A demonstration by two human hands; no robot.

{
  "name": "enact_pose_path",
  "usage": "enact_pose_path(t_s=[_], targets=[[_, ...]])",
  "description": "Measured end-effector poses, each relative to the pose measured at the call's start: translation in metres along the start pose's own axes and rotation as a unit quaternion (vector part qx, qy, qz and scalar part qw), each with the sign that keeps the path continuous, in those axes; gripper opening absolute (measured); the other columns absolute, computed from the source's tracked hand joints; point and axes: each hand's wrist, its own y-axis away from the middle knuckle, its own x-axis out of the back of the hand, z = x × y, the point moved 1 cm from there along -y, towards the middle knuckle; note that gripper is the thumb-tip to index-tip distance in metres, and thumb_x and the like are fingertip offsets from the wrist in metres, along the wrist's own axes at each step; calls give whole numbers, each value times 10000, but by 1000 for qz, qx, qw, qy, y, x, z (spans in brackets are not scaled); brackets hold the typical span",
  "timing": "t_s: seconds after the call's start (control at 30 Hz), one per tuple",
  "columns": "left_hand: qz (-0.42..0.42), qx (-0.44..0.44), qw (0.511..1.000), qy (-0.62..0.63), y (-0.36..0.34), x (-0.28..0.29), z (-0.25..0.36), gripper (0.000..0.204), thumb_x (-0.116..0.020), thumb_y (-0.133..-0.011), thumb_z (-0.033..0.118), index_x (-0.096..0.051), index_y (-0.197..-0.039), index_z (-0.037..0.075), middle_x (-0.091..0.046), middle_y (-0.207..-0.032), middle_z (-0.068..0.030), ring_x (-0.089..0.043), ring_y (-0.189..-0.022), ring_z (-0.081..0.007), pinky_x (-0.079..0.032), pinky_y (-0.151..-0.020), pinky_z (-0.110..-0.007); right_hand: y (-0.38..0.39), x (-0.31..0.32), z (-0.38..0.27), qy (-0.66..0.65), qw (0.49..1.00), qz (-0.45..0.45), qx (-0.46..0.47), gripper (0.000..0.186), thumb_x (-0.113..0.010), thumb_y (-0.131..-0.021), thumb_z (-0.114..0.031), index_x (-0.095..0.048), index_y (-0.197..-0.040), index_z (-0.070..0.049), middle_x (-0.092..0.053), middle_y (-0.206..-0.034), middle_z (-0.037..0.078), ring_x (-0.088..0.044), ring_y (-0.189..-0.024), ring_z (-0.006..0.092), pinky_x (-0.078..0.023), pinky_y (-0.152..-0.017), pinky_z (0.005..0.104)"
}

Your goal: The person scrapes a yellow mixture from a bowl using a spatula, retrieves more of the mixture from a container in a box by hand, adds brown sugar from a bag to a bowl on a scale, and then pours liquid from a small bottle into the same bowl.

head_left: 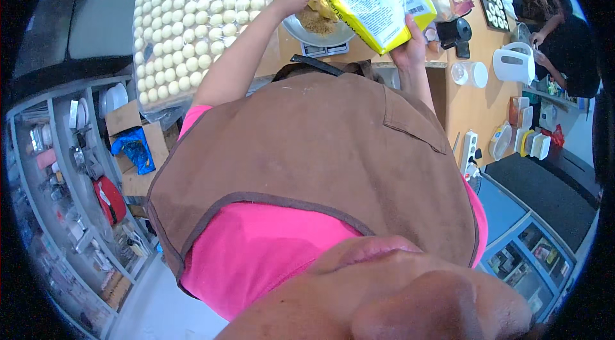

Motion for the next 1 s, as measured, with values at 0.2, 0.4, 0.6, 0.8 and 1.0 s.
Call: enact_pose_path(t_s=[0.2, 0.4, 0.6, 0.8, 1.0], targets=[[17, 61, 988, 142, -5, -6, -16, 260, -680, -767, 205, -617, -964, 47, -604, -928, -34, -525, -927, -98, -395, -835, -241, -2, -5, 0, 45, 999, -4, -12, 460, -520, -863, -160, -328, -1265, -44, -489, -1184, 118, -485, -1097, 260, -401, -927, 434], [61, 88, 956, 272, -1, 6, -21, 276, -563, -847, 336, -531, -968, 90, -554, -792, 8, -501, -778, -84, -375, -714, -210, -7, -3, 0, 39, 999, -11, 19, 445, -519, -862, -153, -343, -1253, -38, -491, -1178, 115, -497, -1083, 257, -420, -908, 420], [-54, 281, 954, 89, -6, -1, 9, 379, -467, -878, 443, -616, -890, 94, -487, -706, 39, -348, -612, -68, -298, -581, -222, -9, 5, -1, 63, 997, -18, 30, 432, -516, -862, -145, -353, -1239, -11, -504, -1155, 126, -516, -1055, 254, -435, -894, 394], [-36, 189, 963, 189, -2, 3, 6, 350, -501, -886, 347, -611, -972, 26, -615, -908, -17, -510, -789, -62, -406, -713, -230, -8, 5, -1, 32, 999, -25, 13, 437, -552, -845, -143, -383, -1222, 0, -525, -1130, 113, -542, -1012, 238, -452, -868, 373], [-93, 171, 976, 96, -4, 16, 4, 335, -523, -878, 350, -619, -998, 52, -622, -902, 6, -531, -797, -43, -402, -699, -203, -5, 10, -7, 48, 998, -31, 7, 435, -561, -838, -137, -389, -1211, 4, -533, -1111, 111, -544, -1006, 234, -453, -864, 370]])
